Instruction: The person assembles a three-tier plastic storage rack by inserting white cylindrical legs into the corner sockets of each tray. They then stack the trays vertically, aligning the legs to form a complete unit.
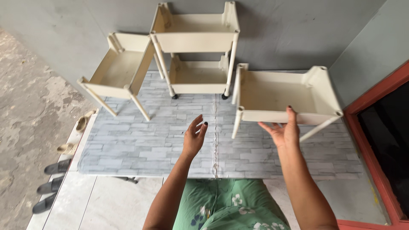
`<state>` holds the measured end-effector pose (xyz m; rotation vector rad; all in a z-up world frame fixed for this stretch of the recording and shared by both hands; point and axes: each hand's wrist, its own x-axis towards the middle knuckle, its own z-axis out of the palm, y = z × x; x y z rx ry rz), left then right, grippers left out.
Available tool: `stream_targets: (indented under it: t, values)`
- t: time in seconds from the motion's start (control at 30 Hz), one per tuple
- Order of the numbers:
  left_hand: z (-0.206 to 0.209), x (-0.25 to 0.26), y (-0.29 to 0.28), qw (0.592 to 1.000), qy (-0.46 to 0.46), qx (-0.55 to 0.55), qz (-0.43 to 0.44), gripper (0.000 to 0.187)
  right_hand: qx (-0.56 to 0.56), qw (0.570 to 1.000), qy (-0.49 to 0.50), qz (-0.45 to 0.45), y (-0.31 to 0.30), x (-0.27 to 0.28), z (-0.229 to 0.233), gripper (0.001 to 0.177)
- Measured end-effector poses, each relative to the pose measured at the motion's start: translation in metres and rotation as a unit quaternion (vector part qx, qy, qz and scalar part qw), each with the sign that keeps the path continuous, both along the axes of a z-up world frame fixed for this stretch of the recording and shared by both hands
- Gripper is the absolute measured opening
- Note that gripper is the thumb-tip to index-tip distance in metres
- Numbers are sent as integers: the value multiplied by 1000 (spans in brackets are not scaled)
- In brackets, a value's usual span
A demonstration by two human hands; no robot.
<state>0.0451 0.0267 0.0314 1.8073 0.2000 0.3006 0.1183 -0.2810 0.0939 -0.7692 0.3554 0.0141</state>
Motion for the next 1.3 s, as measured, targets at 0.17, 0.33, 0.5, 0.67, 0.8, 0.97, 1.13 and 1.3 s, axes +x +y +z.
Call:
stream_targets:
  t: [0.17, 0.33, 0.5, 0.67, 0.8, 0.97, 1.13, 1.3]
  values:
    - [21, -42, 4, 997, -31, -66, -16, 64, -10, 997, 8, 71, 52, -30, -12, 96]
    - [29, -77, 22, 997, -55, -47, -1, 63, 8, 990, 11, 138, 101, -43, -17, 94]
    - [29, -91, 30, 996, -60, -60, 12, 52, 2, 987, 10, 163, 126, -46, -21, 96]
    - [29, -94, 31, 998, -33, 16, 42, 41, -3, 985, 18, 171, 134, -44, -28, 99]
    - [30, -93, 32, 997, -34, 42, 52, 38, -17, 982, 16, 187, 131, -41, -34, 99]
    - [20, -88, 40, 998, -11, 25, 49, 41, 3, 986, -29, 161, 130, -53, -65, 88]
    - [-5, -86, 84, 994, -51, -2, 93, 45, -53, 993, -46, 96, 161, -109, -131, 39]
    - [-33, -70, 164, 976, -96, -12, 198, 43, -141, 971, -105, 159, 191, -143, -166, 24]
